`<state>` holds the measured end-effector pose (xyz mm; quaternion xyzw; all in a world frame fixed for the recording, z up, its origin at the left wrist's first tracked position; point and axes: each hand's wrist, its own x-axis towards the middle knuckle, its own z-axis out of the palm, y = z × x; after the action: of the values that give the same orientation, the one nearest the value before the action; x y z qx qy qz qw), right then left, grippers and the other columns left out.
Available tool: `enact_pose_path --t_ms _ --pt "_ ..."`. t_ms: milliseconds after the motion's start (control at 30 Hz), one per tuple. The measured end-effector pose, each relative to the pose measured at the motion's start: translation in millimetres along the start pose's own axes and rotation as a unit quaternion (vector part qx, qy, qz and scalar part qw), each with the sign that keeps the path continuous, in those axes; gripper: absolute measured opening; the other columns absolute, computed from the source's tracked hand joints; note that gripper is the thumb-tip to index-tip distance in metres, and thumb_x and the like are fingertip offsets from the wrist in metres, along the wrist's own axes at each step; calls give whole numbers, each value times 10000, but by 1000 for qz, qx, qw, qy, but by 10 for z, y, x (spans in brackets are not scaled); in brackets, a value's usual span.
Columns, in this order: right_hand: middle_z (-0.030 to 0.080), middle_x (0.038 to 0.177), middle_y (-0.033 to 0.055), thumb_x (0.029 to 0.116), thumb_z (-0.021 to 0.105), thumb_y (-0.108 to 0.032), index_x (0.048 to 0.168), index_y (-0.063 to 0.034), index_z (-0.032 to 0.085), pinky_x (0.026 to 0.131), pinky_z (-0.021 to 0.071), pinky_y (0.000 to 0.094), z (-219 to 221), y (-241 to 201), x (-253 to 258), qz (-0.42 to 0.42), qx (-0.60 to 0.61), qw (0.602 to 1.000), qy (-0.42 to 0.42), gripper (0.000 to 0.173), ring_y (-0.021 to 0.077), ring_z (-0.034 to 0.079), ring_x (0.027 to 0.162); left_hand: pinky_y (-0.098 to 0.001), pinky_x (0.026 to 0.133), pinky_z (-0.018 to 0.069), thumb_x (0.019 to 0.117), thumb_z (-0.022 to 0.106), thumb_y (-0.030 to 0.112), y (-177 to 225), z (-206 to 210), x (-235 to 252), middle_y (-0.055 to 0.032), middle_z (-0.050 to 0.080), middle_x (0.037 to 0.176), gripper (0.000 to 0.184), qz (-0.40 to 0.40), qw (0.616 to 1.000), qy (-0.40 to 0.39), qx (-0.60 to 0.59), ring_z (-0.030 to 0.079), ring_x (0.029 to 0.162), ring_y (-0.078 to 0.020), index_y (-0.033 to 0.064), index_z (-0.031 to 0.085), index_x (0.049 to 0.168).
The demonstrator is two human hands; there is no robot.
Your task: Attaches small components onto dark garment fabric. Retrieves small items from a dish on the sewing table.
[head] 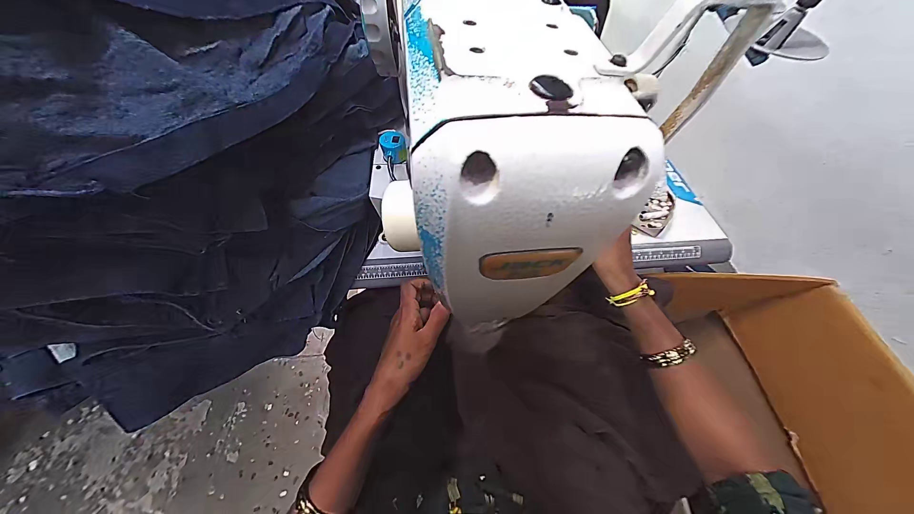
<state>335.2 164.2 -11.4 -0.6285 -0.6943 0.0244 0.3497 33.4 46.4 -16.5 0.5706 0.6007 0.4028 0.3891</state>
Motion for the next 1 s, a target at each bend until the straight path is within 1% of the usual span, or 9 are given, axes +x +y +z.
enact_pose_path --t_ms 67,133,200,300,400,533,633,733,1000 --pt "678 834 220 943 715 -150 964 37 700 709 513 601 -111 -205 -100 -33 13 999 0 190 399 678 783 -310 615 447 992 535 278 46 -10 -131 -10 558 692 290 67 994 20 83 540 640 -83 30 632 879" --pt "671 741 155 932 669 -206 862 16 703 587 530 495 -189 -540 -337 -164 15 986 30 234 312 677 671 -280 480 428 989 554 275 119 -53 -362 8 527 563 358 183 978 -25 98 513 509 -77 85 635 697" --pt "660 698 88 984 591 -224 807 -68 664 584 530 363 -153 -861 -621 -339 15 938 65 248 227 662 654 -249 451 340 1015 554 304 170 -83 -522 26 425 540 397 242 962 -87 88 429 483 -71 128 524 661" --pt "648 650 57 975 583 -143 769 -100 679 616 496 326 0 -1133 -743 -452 17 890 60 231 212 644 648 -247 487 376 1026 554 384 140 -88 -506 40 499 581 374 244 960 -96 96 469 517 -54 137 628 755" --pt "706 701 79 900 650 -162 714 -85 706 663 544 315 17 -1162 -681 -390 69 918 18 209 202 700 715 -213 566 454 1023 577 361 181 -125 -491 35 656 697 312 259 960 -84 70 579 617 -11 129 733 884" --pt "668 841 26 1046 582 -328 1020 -46 593 817 500 237 -132 -1095 -902 -260 310 888 -217 283 63 626 821 -119 713 520 1014 619 273 117 -410 -413 38 721 821 277 243 969 -42 -10 627 765 77 54 746 904" --pt "667 836 25 998 635 -292 1041 -19 627 796 500 297 -152 -968 -896 -162 260 933 -190 276 89 618 811 -135 686 496 982 613 356 -124 -767 -263 115 701 810 288 139 987 27 75 599 736 103 133 756 871" --pt "577 771 -72 981 611 -235 963 -58 582 678 438 110 -87 -873 -778 -83 240 950 -183 180 -83 527 713 -156 611 437 962 613 392 -332 -923 -153 130 653 748 294 63 987 61 136 541 647 94 154 741 847" --pt "518 729 -108 980 623 -219 940 -74 550 633 402 75 -51 -693 -745 -54 245 959 -133 167 -123 466 652 -161 626 428 971 601 411 -301 -829 -72 143 638 728 305 84 984 55 145 531 652 98 177 747 841"
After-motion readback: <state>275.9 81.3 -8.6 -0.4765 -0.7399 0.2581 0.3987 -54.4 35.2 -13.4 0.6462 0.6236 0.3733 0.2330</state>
